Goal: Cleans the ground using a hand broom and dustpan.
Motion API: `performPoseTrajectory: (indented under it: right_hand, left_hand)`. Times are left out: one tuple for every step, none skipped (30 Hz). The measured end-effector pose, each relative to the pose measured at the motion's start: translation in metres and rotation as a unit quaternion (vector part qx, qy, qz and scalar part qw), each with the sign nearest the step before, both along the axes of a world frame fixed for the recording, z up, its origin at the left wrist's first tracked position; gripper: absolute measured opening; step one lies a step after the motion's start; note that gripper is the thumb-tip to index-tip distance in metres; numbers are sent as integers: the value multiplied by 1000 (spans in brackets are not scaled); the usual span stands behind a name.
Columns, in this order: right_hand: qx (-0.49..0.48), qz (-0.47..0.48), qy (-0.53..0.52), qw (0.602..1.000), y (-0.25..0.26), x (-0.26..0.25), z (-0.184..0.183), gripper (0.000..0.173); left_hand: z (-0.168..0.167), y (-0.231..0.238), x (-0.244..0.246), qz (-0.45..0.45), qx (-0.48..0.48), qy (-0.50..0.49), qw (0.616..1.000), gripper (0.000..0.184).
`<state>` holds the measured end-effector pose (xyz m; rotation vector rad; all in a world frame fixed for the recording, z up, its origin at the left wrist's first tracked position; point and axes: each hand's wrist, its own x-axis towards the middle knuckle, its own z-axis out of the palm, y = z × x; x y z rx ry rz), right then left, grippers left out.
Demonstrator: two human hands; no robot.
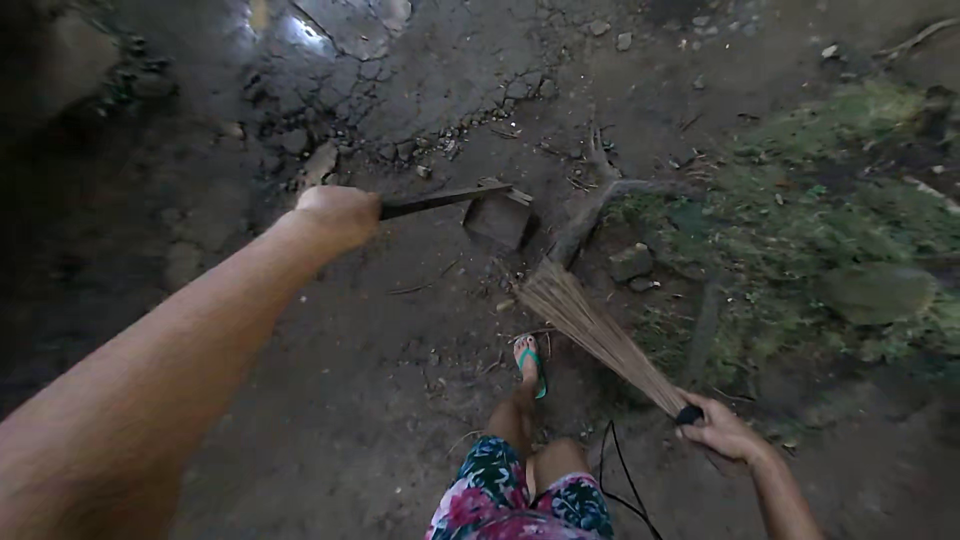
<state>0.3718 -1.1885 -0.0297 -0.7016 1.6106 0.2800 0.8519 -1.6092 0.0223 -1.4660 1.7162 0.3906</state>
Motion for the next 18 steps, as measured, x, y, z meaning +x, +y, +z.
performPoseTrajectory:
  right_hand:
    - [-10, -10, 13, 1000, -2, 3, -4, 83]
    - [-21, -23, 35, 999, -7, 10, -12, 81]
    - [-29, -40, 64, 997, -15, 23, -25, 77]
    - [-37, -59, 94, 993, -24, 39, -42, 72]
    - [-36, -77, 120, 989, -31, 56, -60, 70]
    - [-26, -85, 136, 987, -36, 72, -78, 69]
    - [-8, -77, 138, 987, -37, 86, -91, 69]
    - [13, -58, 125, 990, -35, 96, -100, 69]
    - [30, -45, 97, 994, -28, 101, -102, 70]
    - [36, -32, 69, 996, -18, 103, -97, 72]
    - [34, -18, 56, 998, -6, 100, -88, 73]
    - [27, -9, 58, 998, 7, 93, -75, 75]
    - [20, -11, 65, 998, 19, 84, -60, 76]
    - [10, -28, 68, 997, 31, 75, -47, 76]
    - [-3, -57, 70, 996, 42, 69, -37, 73]
    - [-12, -84, 78, 993, 51, 69, -31, 72]
    - [-19, -97, 97, 990, 55, 74, -30, 69]
    - [-18, -96, 125, 987, 57, 85, -34, 69]
  left_hand:
    - [5, 7, 20, 3, -7, 3, 1000, 35]
    - [10, 14, 41, 10, -11, 9, 1000, 38]
    - [12, 23, 64, 19, -13, 21, 1000, 43]
    - [15, 33, 86, 33, -13, 34, 999, 47]
    - [19, 45, 105, 52, -8, 47, 998, 50]
    - [22, 61, 122, 73, 1, 55, 996, 53]
    - [22, 77, 140, 94, 5, 66, 993, 53]
    - [22, 91, 156, 113, 17, 76, 991, 52]
    - [24, 105, 168, 131, 35, 84, 987, 49]
    - [30, 120, 175, 149, 53, 88, 983, 46]
    - [36, 134, 181, 167, 67, 87, 980, 42]
    - [40, 150, 189, 189, 77, 82, 975, 40]
    - [43, 164, 197, 214, 87, 72, 970, 41]
    - [44, 179, 205, 237, 94, 61, 965, 41]
    - [44, 194, 213, 262, 101, 52, 958, 41]
    - [42, 208, 219, 290, 110, 40, 950, 41]
    - [38, 221, 223, 316, 116, 28, 941, 40]
    - [33, 233, 226, 340, 122, 19, 932, 38]
